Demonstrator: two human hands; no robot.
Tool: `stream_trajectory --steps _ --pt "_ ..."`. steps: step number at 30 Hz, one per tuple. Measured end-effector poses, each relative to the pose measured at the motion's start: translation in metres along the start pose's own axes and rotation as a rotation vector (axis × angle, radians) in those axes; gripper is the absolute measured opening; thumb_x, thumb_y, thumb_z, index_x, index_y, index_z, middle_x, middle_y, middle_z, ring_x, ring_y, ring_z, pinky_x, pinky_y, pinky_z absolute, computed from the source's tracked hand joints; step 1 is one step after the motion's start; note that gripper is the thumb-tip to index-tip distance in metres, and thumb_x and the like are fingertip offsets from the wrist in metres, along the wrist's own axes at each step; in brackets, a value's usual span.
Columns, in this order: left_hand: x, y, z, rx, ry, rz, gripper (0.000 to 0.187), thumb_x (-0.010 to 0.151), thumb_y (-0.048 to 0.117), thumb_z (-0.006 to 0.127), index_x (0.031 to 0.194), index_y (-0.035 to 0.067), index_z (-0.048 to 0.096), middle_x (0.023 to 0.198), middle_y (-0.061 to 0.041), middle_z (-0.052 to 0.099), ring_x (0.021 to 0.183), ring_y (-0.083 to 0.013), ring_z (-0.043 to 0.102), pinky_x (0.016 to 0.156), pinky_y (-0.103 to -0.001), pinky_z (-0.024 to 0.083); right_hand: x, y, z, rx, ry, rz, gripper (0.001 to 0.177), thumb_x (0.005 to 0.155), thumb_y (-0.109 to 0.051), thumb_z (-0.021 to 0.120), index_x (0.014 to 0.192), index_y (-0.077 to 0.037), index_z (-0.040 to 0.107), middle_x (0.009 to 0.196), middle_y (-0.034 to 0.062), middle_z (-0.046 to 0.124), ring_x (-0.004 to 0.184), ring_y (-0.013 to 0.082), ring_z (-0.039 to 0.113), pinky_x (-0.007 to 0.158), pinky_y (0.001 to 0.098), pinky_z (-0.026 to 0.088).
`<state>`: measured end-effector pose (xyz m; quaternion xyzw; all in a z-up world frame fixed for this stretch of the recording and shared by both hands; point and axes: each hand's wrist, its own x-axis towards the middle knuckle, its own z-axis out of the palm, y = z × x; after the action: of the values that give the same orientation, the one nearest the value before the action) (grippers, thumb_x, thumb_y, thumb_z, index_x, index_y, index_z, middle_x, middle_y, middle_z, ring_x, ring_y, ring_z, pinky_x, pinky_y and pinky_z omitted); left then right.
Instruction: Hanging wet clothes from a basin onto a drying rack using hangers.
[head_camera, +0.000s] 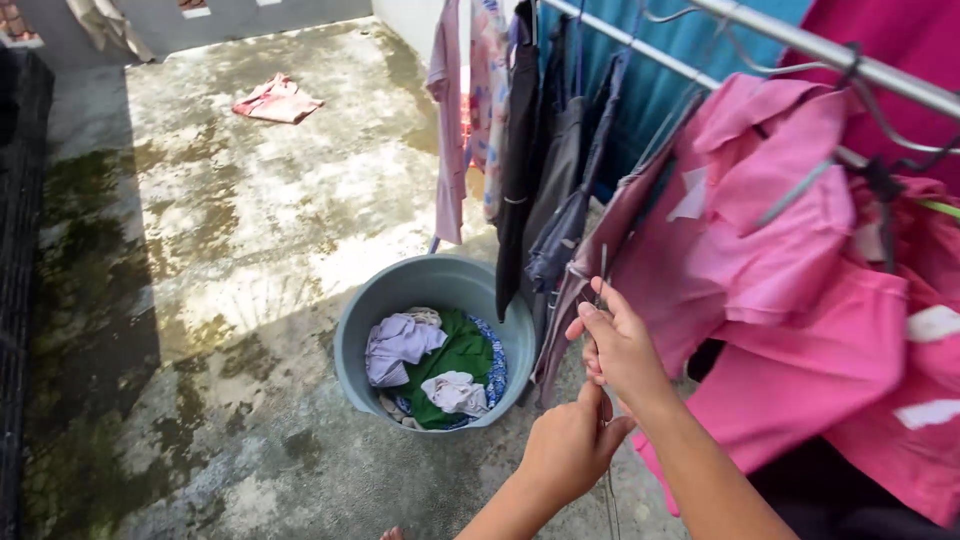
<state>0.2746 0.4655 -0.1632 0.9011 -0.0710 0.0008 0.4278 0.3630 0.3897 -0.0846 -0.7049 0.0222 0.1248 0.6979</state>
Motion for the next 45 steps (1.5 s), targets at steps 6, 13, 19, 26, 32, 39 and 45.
stream_trajectory --steps 6,13,19,26,32,39,45 --pt "0.01 -0.192 -0.065 -0.274 0.154 -0.145 0.025 0.101 0.035 0.063 0.088 0.015 0.057 0.08 0.001 0.063 0.072 -0.0186 0.058 0.069 -0.034 0.045 0.099 0.098 0.115 -0.83 -0.091 0.026 0.058 0.095 -0.036 0.056 0.151 -0.02 0.048 0.094 0.0062 0.046 0.083 0.0278 0.047 0.07 0.0428 0.041" --pt "0.038 -0.6 0.014 0.21 -0.188 -0.77 0.034 0.094 0.042 0.068 0.118 0.018 0.064 0.128 -0.006 0.055 0.118 -0.0333 0.05 0.094 -0.05 0.051 0.178 0.323 0.28 -0.919 -0.274 0.474 0.068 0.099 -0.022 0.05 0.159 -0.031 0.019 0.161 -0.0038 0.034 0.129 0.0343 0.057 0.101 0.0504 0.049" --pt "0.108 -0.626 -0.014 0.57 -0.966 -0.757 0.052 0.094 0.03 0.062 0.144 0.019 0.054 0.173 -0.011 -0.018 0.157 -0.0432 -0.017 0.123 -0.07 0.007 0.225 0.431 0.285 -0.787 -0.073 0.73 0.01 0.087 -0.035 0.06 0.092 -0.027 0.059 0.079 -0.0088 0.073 0.075 0.0143 0.065 0.077 0.0247 0.046" --pt "0.082 -0.732 0.064 0.454 0.022 -0.472 0.01 0.076 0.002 0.056 0.084 0.006 0.062 0.088 -0.016 0.062 0.091 -0.0391 0.06 0.073 -0.051 0.057 0.259 0.446 0.211 -0.69 0.008 0.648 0.021 0.094 -0.037 0.071 0.095 -0.017 0.065 0.077 0.0018 0.057 0.067 0.0173 0.049 0.065 0.0294 0.04" --pt "0.146 -0.627 -0.076 0.033 -0.209 -0.737 0.025 0.098 0.015 0.046 0.122 0.011 0.045 0.117 -0.02 0.064 0.101 -0.0487 0.062 0.079 -0.059 0.046 0.248 0.36 0.186 -0.518 0.164 0.503 0.038 0.096 -0.024 0.066 0.134 -0.021 0.068 0.061 0.0048 0.032 0.053 0.0189 0.036 0.06 0.0306 0.033" --pt "0.173 -0.458 -0.185 0.385 0.016 -0.142 0.042 0.108 0.043 0.044 0.101 0.005 0.061 0.124 -0.016 0.05 0.1 -0.0397 0.057 0.072 -0.054 0.051 0.174 0.227 0.138 -0.585 0.276 0.331 0.036 0.094 -0.029 0.066 0.124 -0.035 0.084 0.053 0.0014 0.032 0.049 0.0147 0.028 0.052 0.0286 0.025" --pt "0.161 -0.25 -0.225 -0.019 -0.019 -0.36 0.061 0.107 0.055 0.044 0.063 0.013 0.036 0.058 -0.004 0.042 0.053 -0.0198 0.04 0.056 -0.041 0.03 0.074 0.084 0.073 0.306 0.377 -0.297 0.032 0.096 -0.003 0.053 0.12 0.011 0.07 0.053 0.0 0.017 0.044 0.0114 0.017 0.043 0.0307 0.014"
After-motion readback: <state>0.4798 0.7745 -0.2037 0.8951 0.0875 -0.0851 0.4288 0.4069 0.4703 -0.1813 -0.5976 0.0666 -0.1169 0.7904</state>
